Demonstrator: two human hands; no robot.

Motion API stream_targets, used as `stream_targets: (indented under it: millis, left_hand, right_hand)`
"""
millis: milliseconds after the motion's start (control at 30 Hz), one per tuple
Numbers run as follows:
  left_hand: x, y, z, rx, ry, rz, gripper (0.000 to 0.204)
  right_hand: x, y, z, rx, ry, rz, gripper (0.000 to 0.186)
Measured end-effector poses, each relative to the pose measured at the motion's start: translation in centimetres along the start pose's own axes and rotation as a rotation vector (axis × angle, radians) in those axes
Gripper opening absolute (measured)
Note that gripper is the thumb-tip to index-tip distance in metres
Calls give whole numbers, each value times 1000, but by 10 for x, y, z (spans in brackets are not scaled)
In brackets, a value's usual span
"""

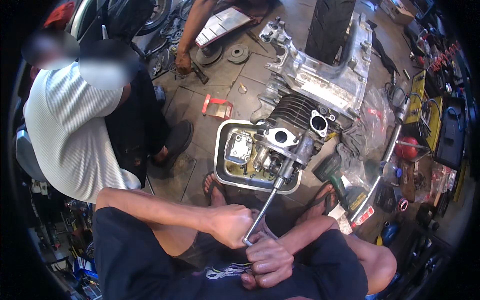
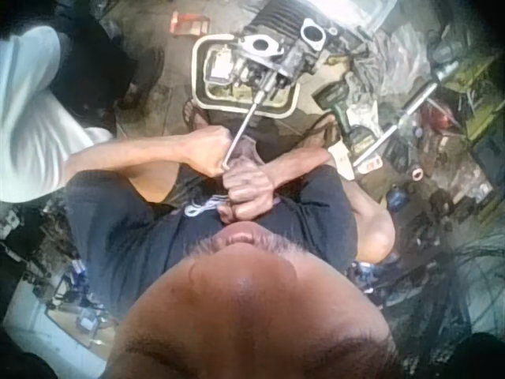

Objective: The person uses a T-handle socket wrench to loosen and remove bolts from a motorcycle engine cylinder head, then uses their hands to manipulate small components within the engine assembly.

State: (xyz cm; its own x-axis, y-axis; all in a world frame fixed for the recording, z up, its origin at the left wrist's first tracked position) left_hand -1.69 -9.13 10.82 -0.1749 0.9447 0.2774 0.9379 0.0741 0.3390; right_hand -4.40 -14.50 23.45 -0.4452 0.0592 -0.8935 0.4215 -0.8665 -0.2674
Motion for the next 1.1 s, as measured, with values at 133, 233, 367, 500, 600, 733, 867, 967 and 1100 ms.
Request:
stream_targets:
  millis: [133, 233, 367, 500, 600, 733, 867, 967, 1100]
  left_hand:
    - [-2, -5, 6, -17, 40, 53, 24]
    - [-5, -8, 10, 4, 101, 130, 23]
    - [-7, -12, 11, 72, 68, 113, 23]
    - [-9, -12, 5, 144, -28, 45, 22]
    - [-12, -11, 7, 139, -25, 74, 22]
    - [-13, -21, 10, 207, -137, 15, 22]
    - [-16, -32, 12, 299, -252, -33, 25]
    - [-23, -42, 15, 438, -298, 30, 30]
    - [-29, -49, 9, 606, -440, 59, 34]
  right_hand:
    - [1, 3, -2, 20, -14, -58, 41]
    - [-1, 6, -7, 36, -54, -66, 43]
    - [-4, 3, -11, 38, -106, -53, 45]
    - [-5, 0, -13, 64, -166, 6, 44]
    - [-10, 1, -18, 116, -211, 15, 43]
    - [-16, -5, -24, 161, -253, 80, 40]
    - [-8, -17, -30, 221, -328, 137, 29]
    - [-9, -24, -41, 238, -401, 213, 17]
    - [-4, -37, -53, 293, -561, 363, 12]
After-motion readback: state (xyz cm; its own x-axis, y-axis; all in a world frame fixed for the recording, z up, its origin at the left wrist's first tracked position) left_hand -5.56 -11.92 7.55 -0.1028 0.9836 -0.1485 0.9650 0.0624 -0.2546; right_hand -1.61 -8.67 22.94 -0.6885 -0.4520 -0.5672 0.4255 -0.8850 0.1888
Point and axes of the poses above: each hand's wrist, its own x-axis away from the middle knuckle, its own y-axis out of the back of the hand, z = x × y, the point moved 10 cm from there along -x, towards the middle knuckle
